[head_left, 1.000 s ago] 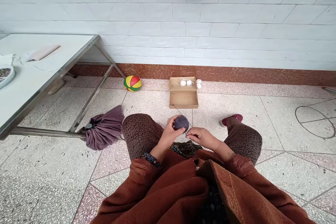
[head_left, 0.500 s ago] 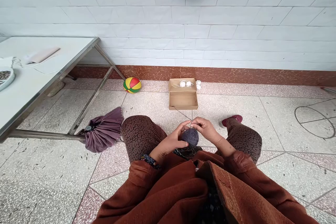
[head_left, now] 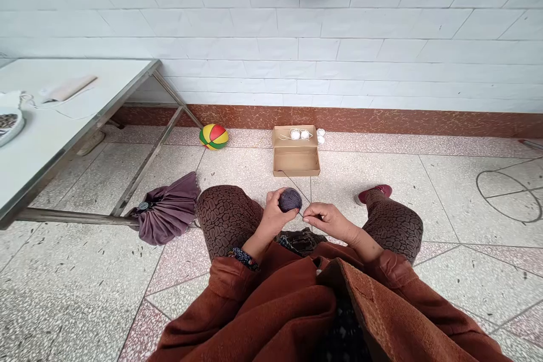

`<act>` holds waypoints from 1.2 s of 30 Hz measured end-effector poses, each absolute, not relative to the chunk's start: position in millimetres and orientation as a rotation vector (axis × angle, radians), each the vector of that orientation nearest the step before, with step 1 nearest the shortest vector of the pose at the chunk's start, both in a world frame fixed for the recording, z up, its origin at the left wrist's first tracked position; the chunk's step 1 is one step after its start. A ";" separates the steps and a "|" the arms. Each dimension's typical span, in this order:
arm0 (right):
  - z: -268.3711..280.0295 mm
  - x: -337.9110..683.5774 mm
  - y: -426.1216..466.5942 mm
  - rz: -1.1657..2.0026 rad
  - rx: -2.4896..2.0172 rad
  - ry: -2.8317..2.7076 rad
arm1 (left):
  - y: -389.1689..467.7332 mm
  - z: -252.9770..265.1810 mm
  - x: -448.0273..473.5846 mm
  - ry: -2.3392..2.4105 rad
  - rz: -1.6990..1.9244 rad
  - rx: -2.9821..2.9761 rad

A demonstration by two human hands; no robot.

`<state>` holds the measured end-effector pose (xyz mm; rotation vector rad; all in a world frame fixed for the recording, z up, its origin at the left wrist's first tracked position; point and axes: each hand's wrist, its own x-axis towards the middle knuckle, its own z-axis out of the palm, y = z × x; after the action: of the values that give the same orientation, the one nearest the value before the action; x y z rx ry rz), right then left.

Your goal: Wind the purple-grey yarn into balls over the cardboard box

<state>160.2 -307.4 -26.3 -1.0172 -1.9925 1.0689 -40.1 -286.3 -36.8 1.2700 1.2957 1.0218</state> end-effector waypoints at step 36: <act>-12.7 169.9 -292.4 0.903 -1.070 -1.957 | -272.0 -1.8 -27.6 0.859 1.115 0.783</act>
<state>169.9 -292.4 -12.7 -1.0697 -1.9573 0.9032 -27.6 -272.0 -1.8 0.7831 0.8591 1.1150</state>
